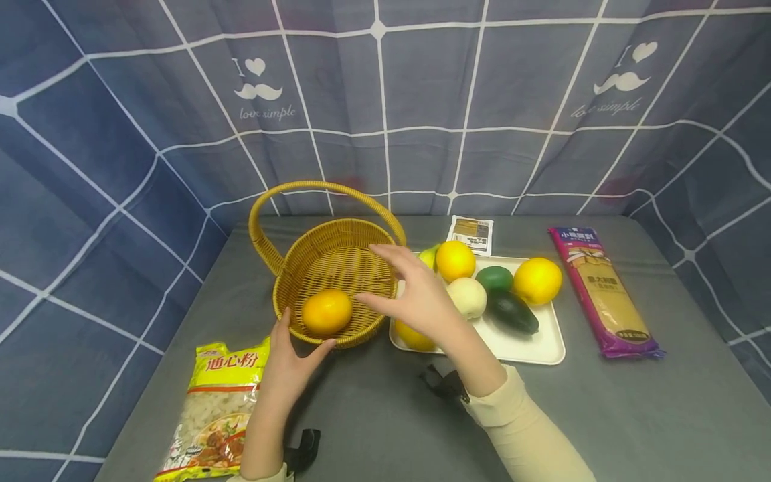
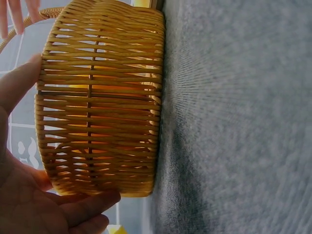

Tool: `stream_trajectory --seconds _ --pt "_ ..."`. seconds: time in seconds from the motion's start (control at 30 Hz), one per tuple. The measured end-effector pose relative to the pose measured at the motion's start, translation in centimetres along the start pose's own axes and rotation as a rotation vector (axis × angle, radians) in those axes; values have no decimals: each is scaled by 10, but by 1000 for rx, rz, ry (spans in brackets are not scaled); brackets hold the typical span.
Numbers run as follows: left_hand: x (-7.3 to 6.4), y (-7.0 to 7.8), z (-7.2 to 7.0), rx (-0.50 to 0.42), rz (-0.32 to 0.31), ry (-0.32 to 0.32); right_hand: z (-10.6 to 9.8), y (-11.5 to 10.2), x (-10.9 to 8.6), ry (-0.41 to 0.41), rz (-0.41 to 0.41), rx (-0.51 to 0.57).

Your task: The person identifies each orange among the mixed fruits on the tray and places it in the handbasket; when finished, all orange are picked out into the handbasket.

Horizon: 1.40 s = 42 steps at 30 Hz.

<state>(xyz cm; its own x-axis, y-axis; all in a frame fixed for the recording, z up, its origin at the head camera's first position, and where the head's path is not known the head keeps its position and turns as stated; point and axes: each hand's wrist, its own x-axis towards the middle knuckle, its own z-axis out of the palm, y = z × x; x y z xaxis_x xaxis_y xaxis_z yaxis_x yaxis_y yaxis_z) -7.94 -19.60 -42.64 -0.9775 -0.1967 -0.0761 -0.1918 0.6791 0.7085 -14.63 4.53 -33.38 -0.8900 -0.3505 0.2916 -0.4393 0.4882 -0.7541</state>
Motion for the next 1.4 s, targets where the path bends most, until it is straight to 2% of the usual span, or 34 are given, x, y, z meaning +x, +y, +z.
stream_trajectory --seconds 0.17,0.3,0.43,0.6,0.7,0.9,1.0,1.23,1.4 --pt "-1 1 -1 0 -6 -4 -36 -2 -15 138 11 117" --pt "-1 1 -1 -3 -15 -10 -62 6 -25 259 32 163" --pt "0 1 0 -1 -15 -13 -84 22 -33 368 65 116" --pt "2 -2 2 -8 -13 -19 -109 46 -44 458 207 19" --pt "2 -2 2 -2 -17 -15 -123 63 -50 487 300 19" --pt "3 -3 0 4 -20 -20 -143 98 -64 532 467 27" --pt "3 -2 -2 5 -23 -23 -146 115 -68 522 536 17" --pt "3 -2 -1 7 -31 -23 -141 151 -75 417 635 -65" --pt "3 -2 -1 6 -31 -24 -136 166 -78 368 679 -110"
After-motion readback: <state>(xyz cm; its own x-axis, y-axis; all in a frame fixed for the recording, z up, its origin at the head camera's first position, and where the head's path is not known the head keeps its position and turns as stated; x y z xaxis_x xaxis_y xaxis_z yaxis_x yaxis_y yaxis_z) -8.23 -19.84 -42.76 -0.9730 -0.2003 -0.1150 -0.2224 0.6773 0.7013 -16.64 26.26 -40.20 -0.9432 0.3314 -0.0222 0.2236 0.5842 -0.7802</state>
